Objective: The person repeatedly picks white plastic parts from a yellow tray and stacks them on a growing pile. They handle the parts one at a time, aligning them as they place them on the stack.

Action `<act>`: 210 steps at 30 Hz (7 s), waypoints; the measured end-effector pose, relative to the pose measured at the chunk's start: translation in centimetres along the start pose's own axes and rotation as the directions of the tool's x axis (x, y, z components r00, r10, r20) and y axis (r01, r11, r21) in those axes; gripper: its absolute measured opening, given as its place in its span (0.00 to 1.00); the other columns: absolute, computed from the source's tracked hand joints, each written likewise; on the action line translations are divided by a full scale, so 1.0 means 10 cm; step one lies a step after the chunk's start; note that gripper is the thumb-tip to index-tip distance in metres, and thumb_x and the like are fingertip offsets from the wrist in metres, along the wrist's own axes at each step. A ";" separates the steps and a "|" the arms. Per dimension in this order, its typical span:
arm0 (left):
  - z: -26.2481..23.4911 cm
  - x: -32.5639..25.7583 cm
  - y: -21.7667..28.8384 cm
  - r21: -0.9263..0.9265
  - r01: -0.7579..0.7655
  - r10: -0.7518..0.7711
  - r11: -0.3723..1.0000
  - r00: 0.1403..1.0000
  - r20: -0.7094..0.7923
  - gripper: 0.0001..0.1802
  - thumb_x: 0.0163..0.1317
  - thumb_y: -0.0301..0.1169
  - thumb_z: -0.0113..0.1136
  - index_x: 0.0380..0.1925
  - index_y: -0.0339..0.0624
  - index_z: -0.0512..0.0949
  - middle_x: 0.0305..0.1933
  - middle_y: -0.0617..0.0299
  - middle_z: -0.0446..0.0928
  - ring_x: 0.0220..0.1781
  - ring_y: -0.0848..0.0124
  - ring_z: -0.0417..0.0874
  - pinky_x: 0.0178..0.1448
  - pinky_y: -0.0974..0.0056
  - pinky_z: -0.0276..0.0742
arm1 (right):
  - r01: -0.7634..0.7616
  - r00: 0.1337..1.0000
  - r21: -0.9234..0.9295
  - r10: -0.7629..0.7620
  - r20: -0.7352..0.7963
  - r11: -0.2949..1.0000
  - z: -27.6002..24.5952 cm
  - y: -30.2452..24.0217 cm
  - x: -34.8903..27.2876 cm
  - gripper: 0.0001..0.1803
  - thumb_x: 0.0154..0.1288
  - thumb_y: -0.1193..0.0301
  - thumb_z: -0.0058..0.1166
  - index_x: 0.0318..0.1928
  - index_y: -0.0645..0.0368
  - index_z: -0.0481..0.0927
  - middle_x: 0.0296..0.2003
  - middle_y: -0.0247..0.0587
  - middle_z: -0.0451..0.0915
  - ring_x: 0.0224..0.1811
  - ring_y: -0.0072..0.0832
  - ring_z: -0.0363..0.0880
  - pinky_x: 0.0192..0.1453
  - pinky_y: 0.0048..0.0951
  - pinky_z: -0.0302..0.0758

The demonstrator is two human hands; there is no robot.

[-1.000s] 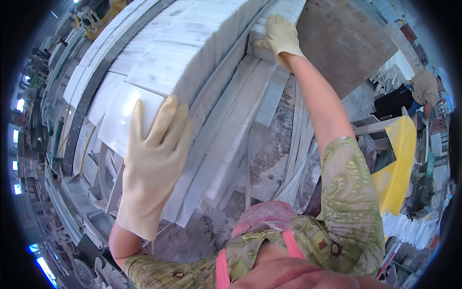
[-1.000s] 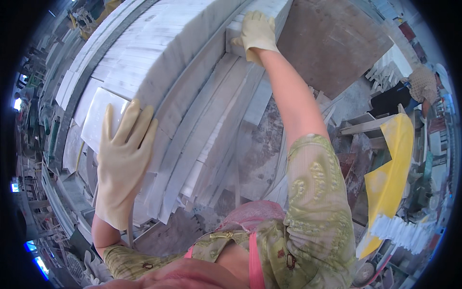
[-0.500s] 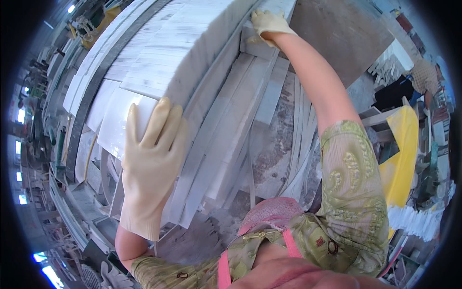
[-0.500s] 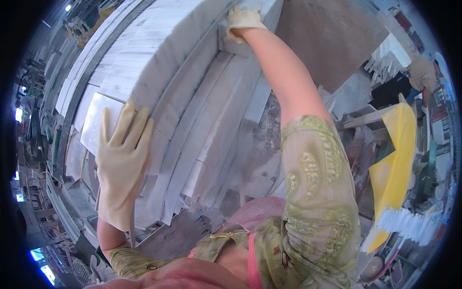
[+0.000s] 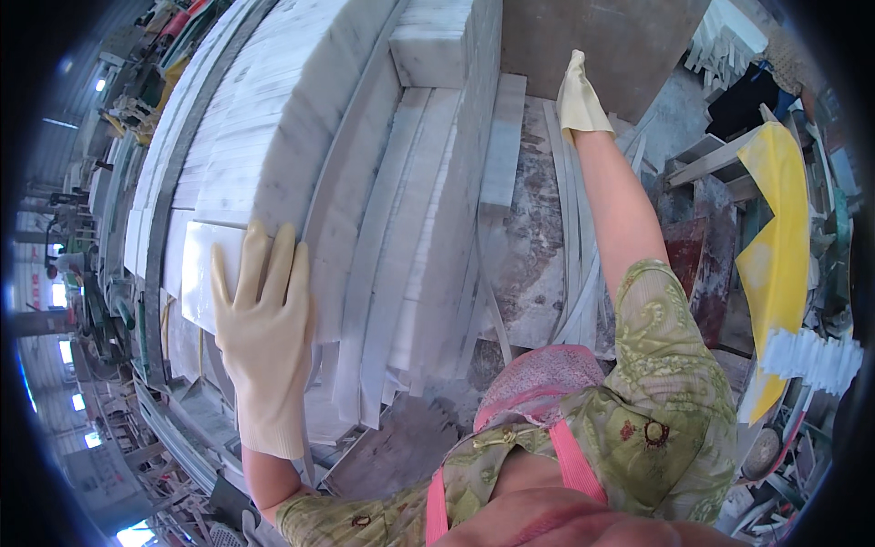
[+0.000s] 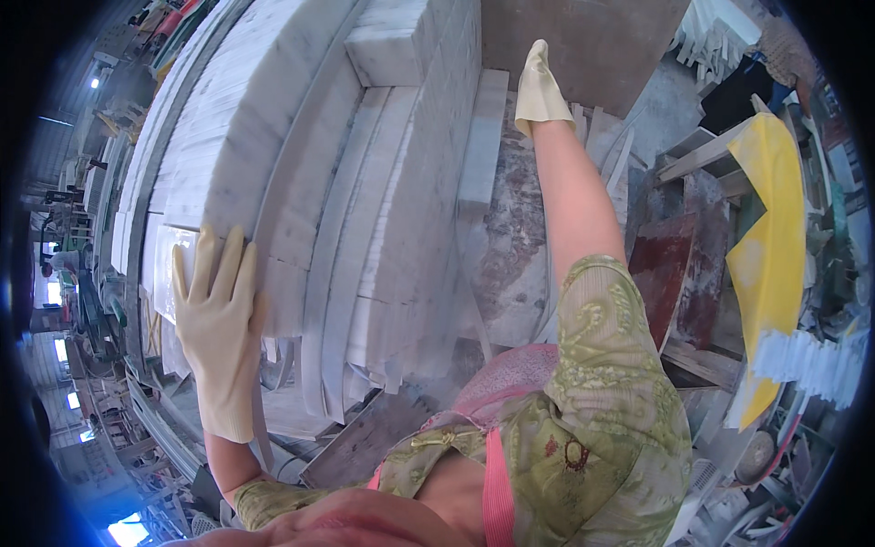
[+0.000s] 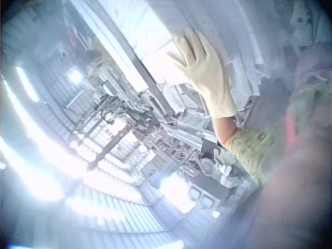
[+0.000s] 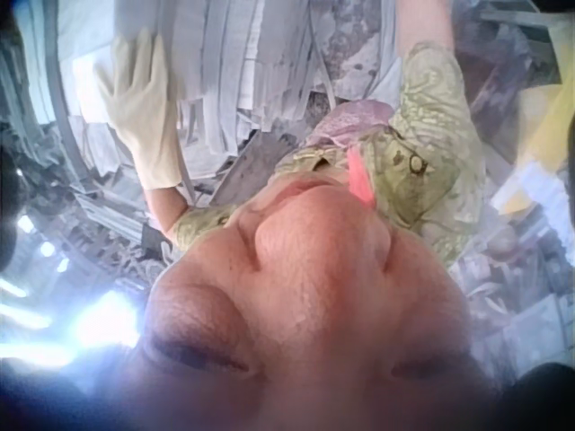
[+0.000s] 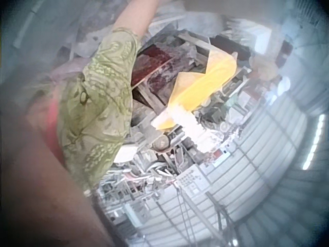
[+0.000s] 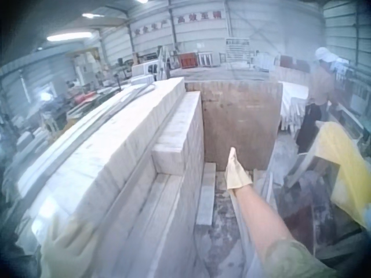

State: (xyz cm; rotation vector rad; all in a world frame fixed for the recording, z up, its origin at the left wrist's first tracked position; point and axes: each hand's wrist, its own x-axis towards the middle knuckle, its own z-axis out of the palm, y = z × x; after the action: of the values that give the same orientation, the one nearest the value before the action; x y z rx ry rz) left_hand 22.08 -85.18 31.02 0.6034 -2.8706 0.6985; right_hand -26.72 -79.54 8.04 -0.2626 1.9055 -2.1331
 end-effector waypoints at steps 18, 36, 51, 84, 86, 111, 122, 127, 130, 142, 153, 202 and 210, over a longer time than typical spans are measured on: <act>0.04 0.03 -0.01 0.009 0.018 -0.018 1.000 1.000 0.003 0.21 0.53 0.28 0.65 0.50 0.40 0.85 0.62 0.59 0.82 0.73 0.54 0.74 0.79 0.36 0.63 | 0.161 0.987 -0.408 -0.143 0.076 0.898 1.30 -0.30 0.41 0.49 0.68 0.37 0.39 0.75 0.65 0.64 0.74 0.57 0.67 0.78 0.44 0.63 0.79 0.40 0.59; 0.05 0.05 -0.03 0.014 -0.019 0.021 1.000 0.996 -0.085 0.15 0.57 0.27 0.62 0.44 0.40 0.85 0.57 0.60 0.83 0.69 0.61 0.76 0.75 0.38 0.70 | 0.197 0.972 -0.596 -0.077 0.221 0.779 1.18 -0.49 0.16 0.40 0.82 0.42 0.25 0.76 0.60 0.67 0.75 0.50 0.68 0.80 0.40 0.62 0.79 0.41 0.55; 0.05 0.05 -0.02 0.007 -0.005 0.006 1.000 0.995 -0.100 0.15 0.54 0.26 0.64 0.43 0.41 0.86 0.56 0.61 0.83 0.68 0.60 0.77 0.75 0.38 0.71 | 0.163 0.970 -0.255 -0.107 0.219 0.953 1.24 -0.74 -0.03 0.45 0.77 0.44 0.45 0.80 0.63 0.55 0.79 0.57 0.58 0.82 0.41 0.55 0.82 0.42 0.54; 0.04 0.05 0.01 0.012 0.042 -0.043 0.999 0.999 0.021 0.23 0.53 0.27 0.64 0.52 0.40 0.84 0.62 0.59 0.82 0.72 0.54 0.75 0.80 0.37 0.62 | 0.684 0.712 -0.432 -0.666 0.221 0.587 1.52 -0.33 -0.39 0.42 0.68 0.52 0.62 0.72 0.67 0.66 0.66 0.57 0.74 0.69 0.47 0.72 0.75 0.41 0.66; 0.03 0.04 0.00 0.008 0.023 -0.023 1.000 1.000 0.002 0.23 0.52 0.26 0.64 0.52 0.39 0.84 0.62 0.59 0.82 0.72 0.54 0.75 0.80 0.37 0.63 | 0.637 0.752 -0.418 -0.642 0.151 0.648 1.52 -0.25 -0.38 0.44 0.63 0.56 0.71 0.71 0.67 0.67 0.62 0.54 0.78 0.64 0.45 0.79 0.70 0.37 0.73; 0.04 0.07 -0.03 0.045 -0.022 0.026 0.999 0.996 -0.080 0.16 0.52 0.27 0.63 0.43 0.38 0.85 0.55 0.61 0.83 0.67 0.61 0.78 0.72 0.39 0.72 | 0.578 0.783 -0.251 -0.442 0.437 0.776 1.41 0.03 -0.12 0.60 0.67 0.36 0.57 0.79 0.70 0.49 0.77 0.65 0.59 0.79 0.55 0.59 0.81 0.41 0.58; 0.02 0.03 -0.04 -0.067 0.025 -0.025 0.997 1.000 -0.008 0.29 0.46 0.30 0.68 0.53 0.40 0.84 0.62 0.59 0.82 0.73 0.56 0.74 0.80 0.37 0.62 | 0.847 0.422 -0.502 -0.355 0.834 -0.172 1.47 -1.02 -0.08 0.46 0.71 0.42 0.52 0.76 0.65 0.64 0.75 0.56 0.65 0.79 0.50 0.60 0.79 0.44 0.63; 0.00 0.03 -0.04 -0.072 0.022 -0.024 0.997 0.999 -0.023 0.30 0.45 0.30 0.69 0.54 0.40 0.84 0.62 0.59 0.82 0.73 0.56 0.74 0.80 0.38 0.62 | 0.785 0.493 -0.564 -0.294 0.819 -0.255 1.50 -1.00 -0.21 0.43 0.68 0.40 0.57 0.70 0.61 0.72 0.69 0.48 0.73 0.71 0.46 0.70 0.73 0.43 0.71; -0.02 0.02 -0.06 -0.083 0.011 -0.012 0.997 1.000 -0.014 0.31 0.45 0.30 0.70 0.55 0.40 0.83 0.63 0.61 0.81 0.73 0.57 0.73 0.80 0.38 0.62 | 0.732 0.577 -0.671 -0.418 0.702 -0.116 1.61 -0.93 -0.12 0.41 0.68 0.41 0.57 0.67 0.61 0.74 0.65 0.50 0.76 0.68 0.47 0.72 0.72 0.44 0.71; -0.01 0.02 -0.05 -0.076 0.006 -0.008 0.997 1.000 -0.028 0.32 0.45 0.30 0.70 0.57 0.42 0.81 0.65 0.60 0.80 0.74 0.58 0.73 0.80 0.38 0.62 | 0.490 0.863 -0.248 -0.427 0.270 0.836 0.82 -0.33 0.62 0.37 0.76 0.41 0.43 0.68 0.59 0.72 0.74 0.49 0.69 0.77 0.38 0.64 0.78 0.37 0.62; 0.05 0.00 -0.08 -0.063 -0.016 0.013 0.998 0.999 -0.034 0.27 0.49 0.30 0.67 0.53 0.40 0.84 0.60 0.59 0.82 0.72 0.55 0.75 0.80 0.36 0.62 | 0.210 0.965 -0.565 -0.076 0.252 0.798 1.28 -0.42 -0.24 0.46 0.80 0.34 0.21 0.80 0.55 0.60 0.76 0.42 0.67 0.80 0.35 0.60 0.82 0.32 0.53; -0.45 -1.82 4.79 -0.637 -0.482 0.693 0.601 0.711 0.116 0.08 0.54 0.33 0.62 0.25 0.40 0.83 0.41 0.51 0.83 0.61 0.50 0.81 0.65 0.47 0.77 | -0.668 0.689 -0.318 0.720 0.079 0.673 -7.34 1.99 -7.34 0.24 0.83 0.56 0.47 0.60 0.65 0.78 0.49 0.47 0.85 0.49 0.31 0.85 0.57 0.36 0.81; -1.77 -2.37 7.49 -0.438 -0.813 0.585 -0.383 0.154 -0.796 0.08 0.57 0.37 0.59 0.24 0.48 0.78 0.34 0.63 0.80 0.48 0.59 0.81 0.70 0.50 0.68 | -0.722 0.690 -0.156 0.683 -0.240 0.674 -8.11 1.84 -8.65 0.24 0.82 0.55 0.46 0.55 0.65 0.81 0.41 0.44 0.85 0.42 0.29 0.84 0.49 0.33 0.79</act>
State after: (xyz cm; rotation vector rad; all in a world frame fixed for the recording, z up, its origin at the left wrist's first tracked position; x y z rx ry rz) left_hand 13.55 -7.73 10.59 -1.6582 -2.2582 -0.9335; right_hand 31.57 22.50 -16.14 0.5577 1.9070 -1.4230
